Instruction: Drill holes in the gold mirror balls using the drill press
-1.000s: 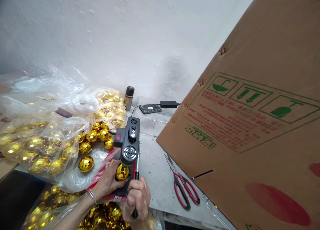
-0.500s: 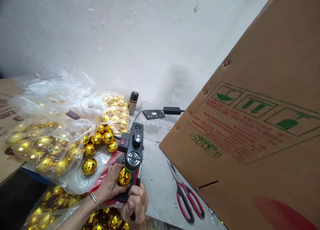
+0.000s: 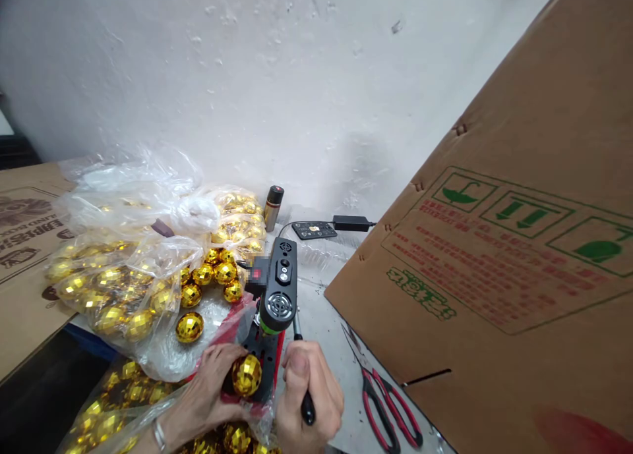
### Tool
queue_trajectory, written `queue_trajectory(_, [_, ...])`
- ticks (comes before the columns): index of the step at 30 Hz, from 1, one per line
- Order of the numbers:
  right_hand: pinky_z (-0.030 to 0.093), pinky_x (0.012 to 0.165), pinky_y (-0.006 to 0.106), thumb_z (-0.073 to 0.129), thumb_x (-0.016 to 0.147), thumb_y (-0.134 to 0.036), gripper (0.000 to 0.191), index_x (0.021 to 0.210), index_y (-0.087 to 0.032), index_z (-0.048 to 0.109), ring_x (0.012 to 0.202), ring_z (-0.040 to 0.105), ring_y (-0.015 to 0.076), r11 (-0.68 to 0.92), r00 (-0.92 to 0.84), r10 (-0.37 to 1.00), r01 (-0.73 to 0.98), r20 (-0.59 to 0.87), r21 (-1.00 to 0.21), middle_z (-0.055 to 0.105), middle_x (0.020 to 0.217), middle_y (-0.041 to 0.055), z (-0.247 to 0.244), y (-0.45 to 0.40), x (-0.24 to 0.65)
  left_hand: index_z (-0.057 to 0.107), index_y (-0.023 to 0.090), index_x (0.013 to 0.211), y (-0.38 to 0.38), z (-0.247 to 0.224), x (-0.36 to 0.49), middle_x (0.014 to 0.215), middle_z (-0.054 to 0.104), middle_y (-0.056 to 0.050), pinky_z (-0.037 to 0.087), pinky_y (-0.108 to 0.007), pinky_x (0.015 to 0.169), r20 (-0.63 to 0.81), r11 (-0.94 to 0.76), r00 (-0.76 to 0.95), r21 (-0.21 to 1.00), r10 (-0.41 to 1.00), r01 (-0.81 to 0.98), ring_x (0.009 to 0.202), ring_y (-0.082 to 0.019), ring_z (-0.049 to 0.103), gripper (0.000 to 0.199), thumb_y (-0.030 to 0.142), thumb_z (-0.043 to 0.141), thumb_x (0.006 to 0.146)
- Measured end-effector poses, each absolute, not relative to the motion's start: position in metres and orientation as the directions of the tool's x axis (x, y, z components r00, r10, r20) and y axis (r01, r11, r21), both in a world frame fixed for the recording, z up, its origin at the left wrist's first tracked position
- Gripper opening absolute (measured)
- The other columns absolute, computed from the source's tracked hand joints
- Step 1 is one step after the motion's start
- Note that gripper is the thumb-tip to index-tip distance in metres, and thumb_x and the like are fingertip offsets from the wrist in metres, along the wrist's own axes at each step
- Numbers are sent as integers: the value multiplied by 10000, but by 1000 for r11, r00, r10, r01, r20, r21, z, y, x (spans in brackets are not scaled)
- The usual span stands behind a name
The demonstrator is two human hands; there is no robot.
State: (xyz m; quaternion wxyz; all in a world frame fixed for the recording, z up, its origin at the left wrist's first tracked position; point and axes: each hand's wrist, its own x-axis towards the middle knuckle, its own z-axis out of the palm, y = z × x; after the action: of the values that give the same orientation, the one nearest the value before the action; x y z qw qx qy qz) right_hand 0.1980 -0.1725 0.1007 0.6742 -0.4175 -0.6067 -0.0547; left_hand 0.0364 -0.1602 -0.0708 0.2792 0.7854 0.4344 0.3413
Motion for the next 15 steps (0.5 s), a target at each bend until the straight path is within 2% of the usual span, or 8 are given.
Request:
queue_trajectory(2, [362, 519, 252, 502, 998, -42, 313, 726, -197, 512, 547, 490, 86, 658, 261, 404, 583, 877, -476, 505, 639, -40, 92, -173, 197, 604, 254, 1421, -168, -71, 12, 1382, 695, -171, 513, -588, 1096, 370, -502, 340, 674, 865, 543, 1265, -405, 636, 735, 656, 796, 836])
queue_trajectory(4, [352, 512, 256, 504, 980, -20, 310, 726, -197, 509, 545, 479, 90, 664, 255, 390, 588, 885, -461, 493, 637, -38, 82, -175, 196, 595, 281, 1427, -166, -66, -13, 1407, 688, -146, 507, -574, 1121, 408, -453, 236, 591, 882, 668, 1303, -364, 631, 480, 532, 593, 1018])
queue_trajectory(5, [353, 513, 258, 502, 974, -11, 309, 727, -197, 511, 548, 477, 93, 667, 251, 388, 588, 887, -458, 490, 636, -37, 77, -176, 196, 600, 277, 1417, -161, -63, -24, 1401, 689, -144, 505, -571, 1123, 417, -411, 192, 537, 889, 737, 1311, -353, 628, 406, 443, 535, 1052])
queue_trajectory(7, [364, 521, 260, 492, 969, 2, 306, 738, -197, 516, 562, 487, 99, 665, 247, 401, 584, 882, -466, 499, 640, -32, 71, -178, 197, 622, 234, 1377, -147, -59, -40, 1367, 693, -173, 518, -588, 1090, 410, -299, 111, 429, 905, 852, 1285, -377, 638, 376, 345, 539, 1027])
queue_trajectory(9, [378, 531, 257, 485, 967, 8, 299, 750, -195, 521, 580, 506, 103, 670, 225, 402, 588, 887, -453, 514, 647, -27, 67, -179, 199, 622, 207, 1366, -134, -59, -48, 1306, 705, -188, 563, -574, 1010, 382, -228, 71, 383, 922, 895, 1178, -383, 687, 408, 276, 556, 969])
queue_trajectory(12, [398, 544, 251, 478, 971, 12, 298, 758, -190, 524, 606, 535, 104, 687, 193, 388, 592, 901, -422, 531, 662, -22, 66, -179, 201, 592, 230, 1391, -124, -60, -45, 1345, 678, -160, 600, -499, 960, 366, -248, 58, 496, 929, 832, 1143, -340, 716, 468, 245, 537, 926])
queue_trajectory(15, [397, 548, 241, 464, 989, 4, 303, 764, -189, 522, 614, 529, 94, 683, 193, 421, 576, 886, -450, 535, 680, -20, 70, -180, 201, 581, 235, 1369, -126, -48, -33, 1356, 683, -132, 594, -482, 996, 296, -210, -24, 731, 955, 649, 1180, -330, 709, 477, 425, 602, 931])
